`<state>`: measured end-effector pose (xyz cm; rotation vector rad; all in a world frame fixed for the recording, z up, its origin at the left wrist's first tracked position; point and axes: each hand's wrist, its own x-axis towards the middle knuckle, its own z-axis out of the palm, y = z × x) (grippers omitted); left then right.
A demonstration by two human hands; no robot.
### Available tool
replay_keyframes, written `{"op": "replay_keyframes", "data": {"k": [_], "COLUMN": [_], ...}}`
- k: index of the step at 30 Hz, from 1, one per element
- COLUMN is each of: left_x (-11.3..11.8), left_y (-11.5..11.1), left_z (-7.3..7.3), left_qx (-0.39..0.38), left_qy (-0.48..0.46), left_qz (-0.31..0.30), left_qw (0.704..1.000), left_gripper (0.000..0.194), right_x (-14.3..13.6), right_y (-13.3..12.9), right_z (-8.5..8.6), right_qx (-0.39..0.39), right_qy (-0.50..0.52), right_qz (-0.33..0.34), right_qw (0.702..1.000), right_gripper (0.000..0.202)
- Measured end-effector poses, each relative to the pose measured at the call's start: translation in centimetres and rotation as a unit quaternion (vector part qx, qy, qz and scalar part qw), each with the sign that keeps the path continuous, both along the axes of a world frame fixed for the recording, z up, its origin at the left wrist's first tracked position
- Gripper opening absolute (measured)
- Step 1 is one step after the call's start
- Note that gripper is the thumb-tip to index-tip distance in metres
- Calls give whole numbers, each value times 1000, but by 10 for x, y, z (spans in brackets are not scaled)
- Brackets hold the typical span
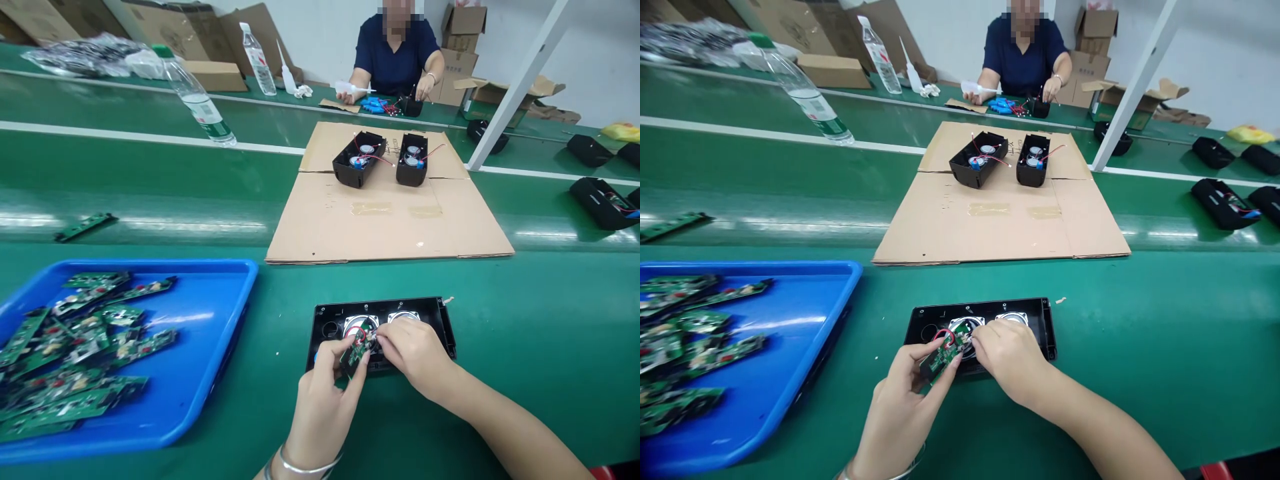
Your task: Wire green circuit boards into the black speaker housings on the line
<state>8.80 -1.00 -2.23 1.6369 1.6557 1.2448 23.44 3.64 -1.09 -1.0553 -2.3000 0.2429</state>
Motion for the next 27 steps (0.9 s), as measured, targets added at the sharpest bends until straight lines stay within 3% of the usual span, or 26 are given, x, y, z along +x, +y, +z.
{"op": "replay_keyframes", "data": {"k": [3, 7, 14, 20, 24, 27], "left_x": [3, 4, -7, -7, -5, -6], "left_y": [-1, -1, 5, 7, 9, 8], "left_z": [0, 1, 2, 10, 10, 9], "left_qx": [-4, -7, 56, 45, 18, 33], "left_qy": [-18, -34, 41, 7, -19, 1], "left_qz": [16, 22, -62, -77, -88, -70], "left_qw": [1000, 999, 996, 996, 996, 997], "left_gripper": [21, 20, 11, 8, 8, 10], "right_x": [1, 2, 5, 0, 0, 15], "right_y": [0, 0, 2, -1, -1, 3], "right_z": [1, 1, -1, -4, -1, 13], "right_qx": [-45, -42, 21, 43, 15, -42], "right_qy": [21, 18, -42, -41, -26, -36], "right_qz": [-5, 9, 39, 24, 31, 34], "right_qw": [999, 999, 998, 998, 999, 998], "right_gripper": [30, 29, 33, 36, 37, 30]}}
